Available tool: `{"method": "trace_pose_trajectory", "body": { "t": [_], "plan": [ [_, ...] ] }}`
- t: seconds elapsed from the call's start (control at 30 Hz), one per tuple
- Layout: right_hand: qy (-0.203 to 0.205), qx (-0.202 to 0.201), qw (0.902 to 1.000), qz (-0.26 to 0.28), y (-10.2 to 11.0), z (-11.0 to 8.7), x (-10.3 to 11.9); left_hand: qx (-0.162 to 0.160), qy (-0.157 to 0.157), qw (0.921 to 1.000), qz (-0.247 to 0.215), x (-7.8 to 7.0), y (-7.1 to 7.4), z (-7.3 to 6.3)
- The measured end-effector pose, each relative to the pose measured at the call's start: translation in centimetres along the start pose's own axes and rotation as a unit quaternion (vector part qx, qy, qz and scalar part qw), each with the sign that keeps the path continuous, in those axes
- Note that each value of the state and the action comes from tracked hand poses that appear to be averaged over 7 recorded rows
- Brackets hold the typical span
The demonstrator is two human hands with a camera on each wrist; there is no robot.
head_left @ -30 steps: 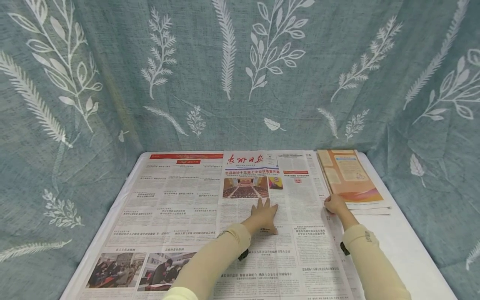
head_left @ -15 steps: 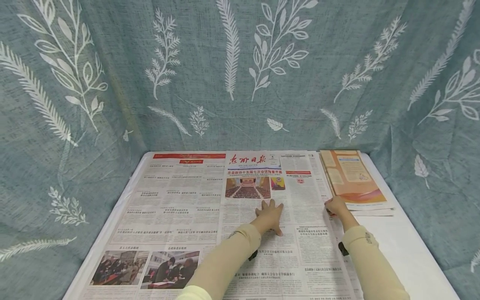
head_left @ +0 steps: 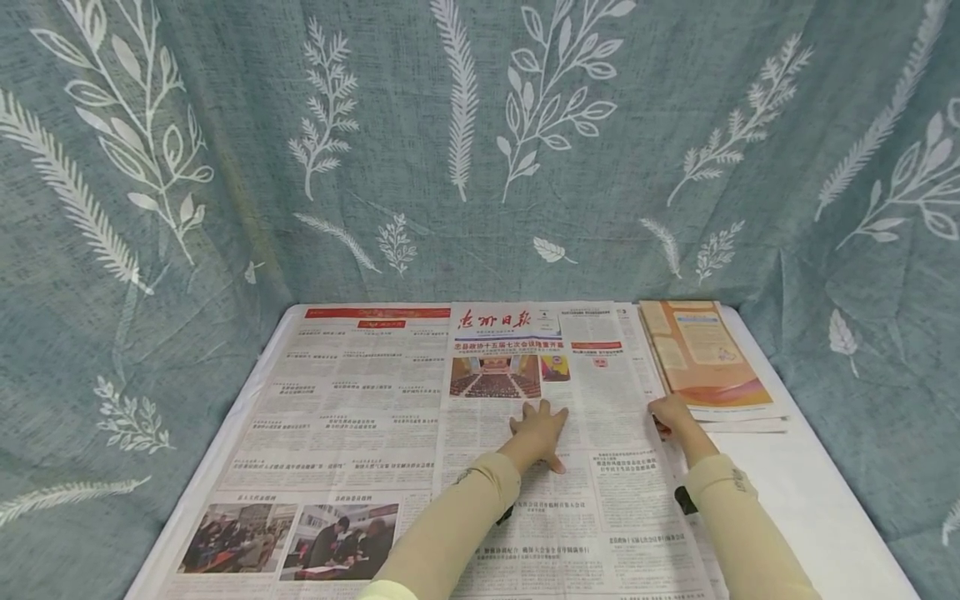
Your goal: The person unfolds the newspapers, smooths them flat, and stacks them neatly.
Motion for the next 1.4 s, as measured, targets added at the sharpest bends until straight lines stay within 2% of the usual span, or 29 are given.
{"method": "trace_pose_trajectory", "body": {
  "t": [0.1, 0.17, 0.23, 0.3, 0.37, 0.43, 0.5, 0.53, 0.6, 0.67, 0.7, 0.77, 0.83, 0.87, 0.9, 0.97, 1.0, 1.17, 1.23, 1.37, 1.4],
  "plan": [
    [0.025, 0.041, 0.9986, 0.022, -0.4, 2.5, -2.1, -0.006, -0.005, 1.0, 0.005, -0.2, 0.1, 0.1],
    [0.038, 0.061, 0.9971, 0.026, -0.6, 3.5, -2.9, -0.007, -0.007, 0.9999, 0.007, -0.2, 0.2, 0.2],
    [0.054, 0.074, 0.9954, 0.027, -0.8, 3.3, -2.7, -0.005, -0.007, 0.9999, 0.005, -0.2, 0.1, 0.2],
    [0.066, 0.084, 0.9942, 0.009, -0.7, 0.9, -0.4, 0.0, -0.007, 1.0, 0.002, -0.2, 0.1, 0.2],
    [0.067, 0.082, 0.9941, -0.022, -0.6, -4.7, 4.6, 0.01, -0.007, 0.9999, -0.004, -0.1, -0.1, 0.4],
    [0.07, 0.083, 0.9933, -0.04, -0.5, -8.8, 8.3, 0.018, -0.006, 0.9998, -0.005, 0.0, -0.4, 0.9],
    [0.078, 0.09, 0.9922, -0.037, -0.5, -10.8, 10.4, 0.018, -0.01, 0.9997, -0.012, 0.2, -1.3, 2.0],
    [0.077, 0.088, 0.9923, -0.04, -0.5, -10.9, 10.6, 0.021, -0.009, 0.9996, -0.015, 0.3, -1.5, 2.1],
    [0.1, 0.104, 0.9893, -0.02, -0.7, -8.4, 9.0, 0.023, -0.012, 0.9995, -0.017, 0.1, -1.6, 2.2],
    [0.125, 0.121, 0.9847, -0.003, -1.0, -6.7, 8.0, 0.023, -0.013, 0.9994, -0.024, -0.1, -1.2, 1.8],
    [0.135, 0.126, 0.9827, 0.003, -1.1, -6.2, 7.8, 0.029, -0.009, 0.9992, -0.024, -0.4, -0.5, 1.0],
    [0.154, 0.132, 0.9791, 0.014, -1.4, -5.3, 7.4, 0.031, -0.006, 0.9989, -0.036, -0.7, -0.1, 0.5],
    [0.161, 0.13, 0.9782, 0.017, -1.6, -4.9, 7.4, 0.025, 0.003, 0.9976, -0.064, -1.0, 0.3, 0.2],
    [0.177, 0.136, 0.9743, 0.031, -1.9, -4.6, 7.3, 0.02, 0.007, 0.9963, -0.083, -1.2, 0.5, 0.1],
    [0.171, 0.13, 0.9764, 0.022, -2.0, -4.7, 7.4, 0.013, 0.011, 0.9948, -0.101, -1.4, 0.7, 0.1],
    [0.189, 0.138, 0.9718, 0.027, -2.5, -4.1, 7.2, -0.013, 0.015, 0.988, -0.153, -1.8, 1.2, 0.3],
    [0.185, 0.138, 0.9725, 0.024, -2.7, -3.9, 7.0, -0.03, 0.014, 0.9836, -0.177, -2.1, 1.4, 0.4],
    [0.156, 0.116, 0.9809, -0.007, -3.6, -0.9, 4.7, -0.093, 0.02, 0.9495, -0.299, -3.2, 2.6, 0.8],
    [0.148, 0.112, 0.9825, -0.013, -3.7, 0.1, 4.2, -0.103, 0.031, 0.9377, -0.33, -3.5, 2.8, 0.8],
    [0.157, 0.124, 0.9796, -0.017, -3.9, -0.2, 4.9, -0.093, 0.057, 0.9275, -0.357, -4.4, 2.4, 0.8],
    [0.162, 0.127, 0.9785, -0.013, -3.9, -0.6, 5.3, -0.091, 0.061, 0.9278, -0.357, -4.6, 2.2, 0.8]
  ]
}}
Point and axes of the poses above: each hand's wrist, its own z-axis towards the middle knuckle, its own y-axis out of the back of the hand, x = y × z, the point moved 10 cm from there along z, towards the middle knuckle, and after that the axes turned 6 degrees about -x, right-handed, at the moved point
